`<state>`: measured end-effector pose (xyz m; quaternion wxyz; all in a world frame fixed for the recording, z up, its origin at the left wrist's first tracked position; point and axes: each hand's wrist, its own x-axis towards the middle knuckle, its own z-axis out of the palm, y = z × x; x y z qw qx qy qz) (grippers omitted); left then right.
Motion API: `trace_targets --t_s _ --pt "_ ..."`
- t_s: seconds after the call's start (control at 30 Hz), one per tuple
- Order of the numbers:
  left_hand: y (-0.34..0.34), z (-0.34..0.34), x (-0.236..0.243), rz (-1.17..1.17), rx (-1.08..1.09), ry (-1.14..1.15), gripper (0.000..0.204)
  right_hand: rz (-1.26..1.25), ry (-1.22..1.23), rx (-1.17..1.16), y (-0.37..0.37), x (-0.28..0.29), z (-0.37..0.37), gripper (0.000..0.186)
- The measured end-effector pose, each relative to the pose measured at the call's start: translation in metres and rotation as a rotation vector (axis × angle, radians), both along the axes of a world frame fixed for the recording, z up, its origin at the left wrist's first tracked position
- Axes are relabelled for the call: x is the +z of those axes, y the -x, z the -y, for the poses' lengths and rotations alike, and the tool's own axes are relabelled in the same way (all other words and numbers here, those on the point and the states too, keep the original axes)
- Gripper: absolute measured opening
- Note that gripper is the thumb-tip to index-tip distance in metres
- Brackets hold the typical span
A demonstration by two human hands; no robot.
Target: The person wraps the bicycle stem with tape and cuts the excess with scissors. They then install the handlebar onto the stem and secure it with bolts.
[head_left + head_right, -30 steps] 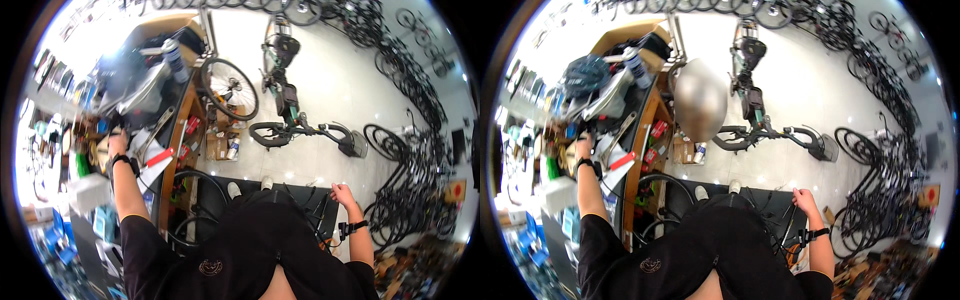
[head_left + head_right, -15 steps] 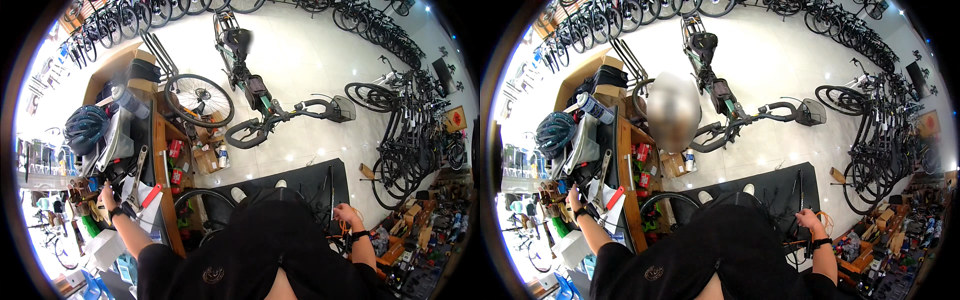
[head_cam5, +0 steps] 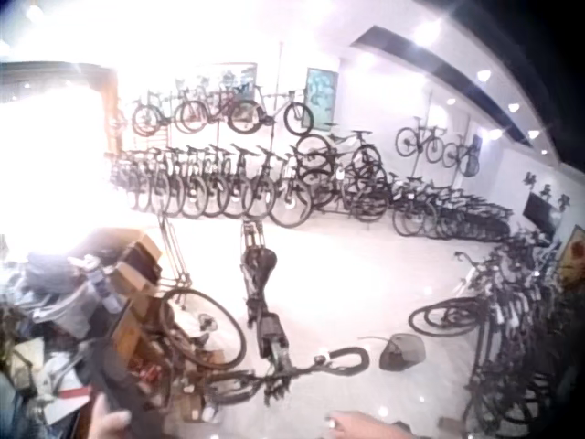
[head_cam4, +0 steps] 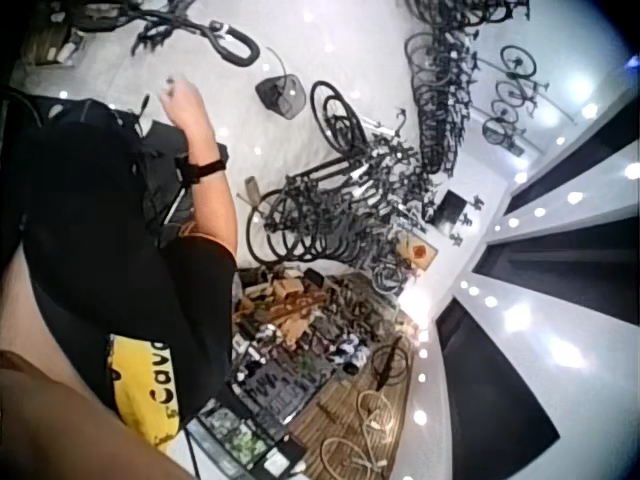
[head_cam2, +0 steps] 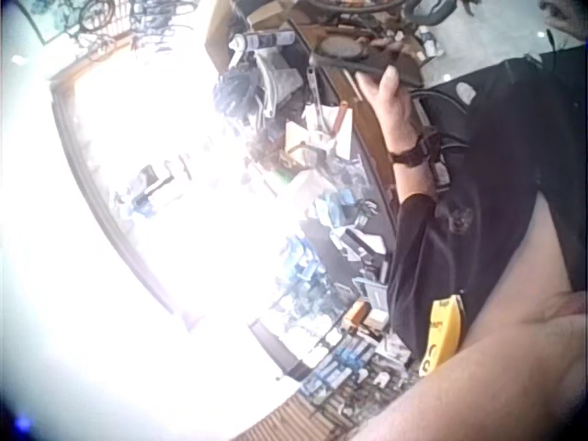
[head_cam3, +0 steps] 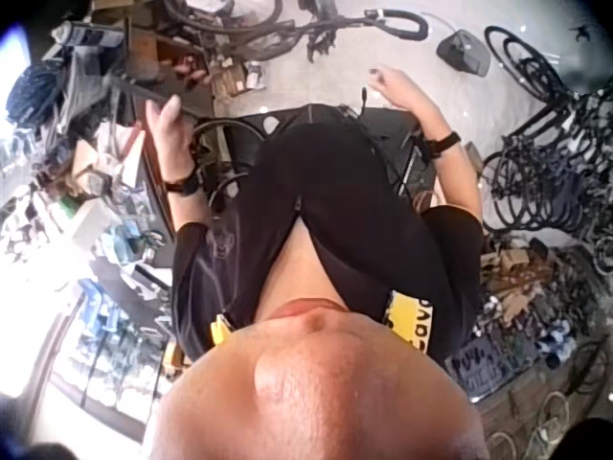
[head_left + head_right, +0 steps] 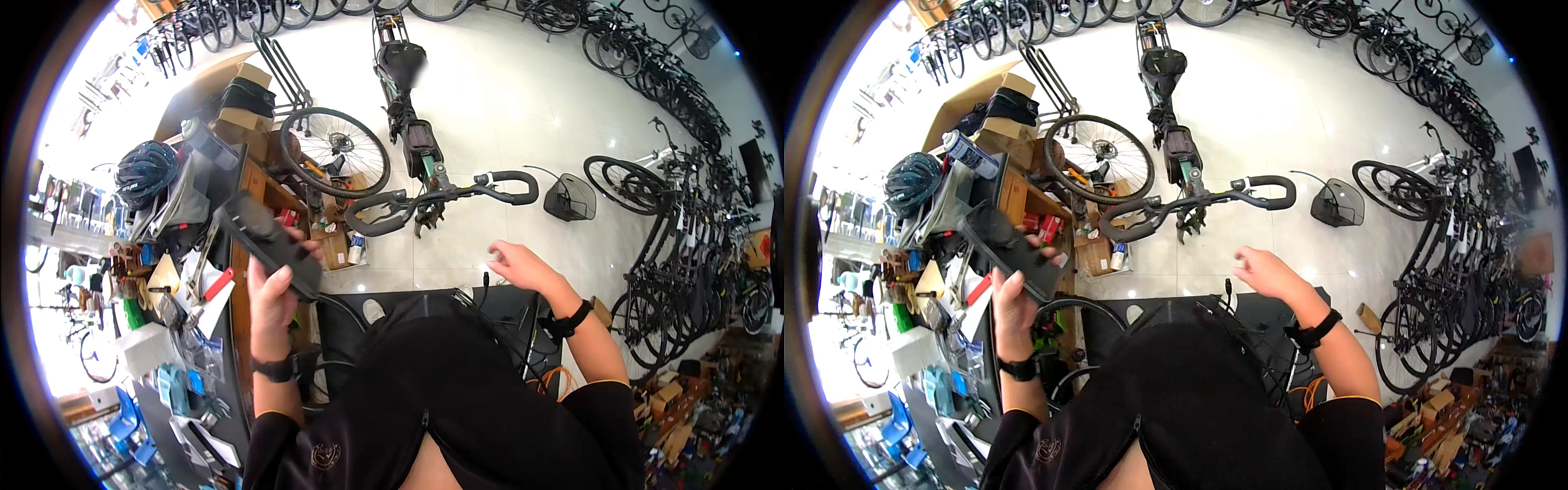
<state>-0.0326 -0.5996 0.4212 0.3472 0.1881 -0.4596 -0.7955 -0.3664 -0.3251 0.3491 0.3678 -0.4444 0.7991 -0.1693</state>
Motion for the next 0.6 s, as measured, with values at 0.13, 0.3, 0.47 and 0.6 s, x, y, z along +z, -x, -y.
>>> trace_targets --t_s 0.13,0.3,0.47,0.6 --pt "0.082 -0.067 -0.008 -0.106 -0.108 -0.055 0.074 0.083 0.254 0.242 0.015 0.045 0.018 0.033" --pt "0.150 -0.126 -0.016 -0.093 -0.214 -0.134 0.073 0.198 0.336 0.343 0.053 0.066 -0.005 0.035" --pt "0.190 -0.148 -0.005 -0.034 -0.173 -0.154 0.072 0.403 0.269 0.418 0.083 0.080 -0.030 0.037" --pt "0.220 -0.157 0.009 0.110 -0.111 -0.091 0.072 0.529 0.282 0.389 0.098 0.084 -0.032 0.037"
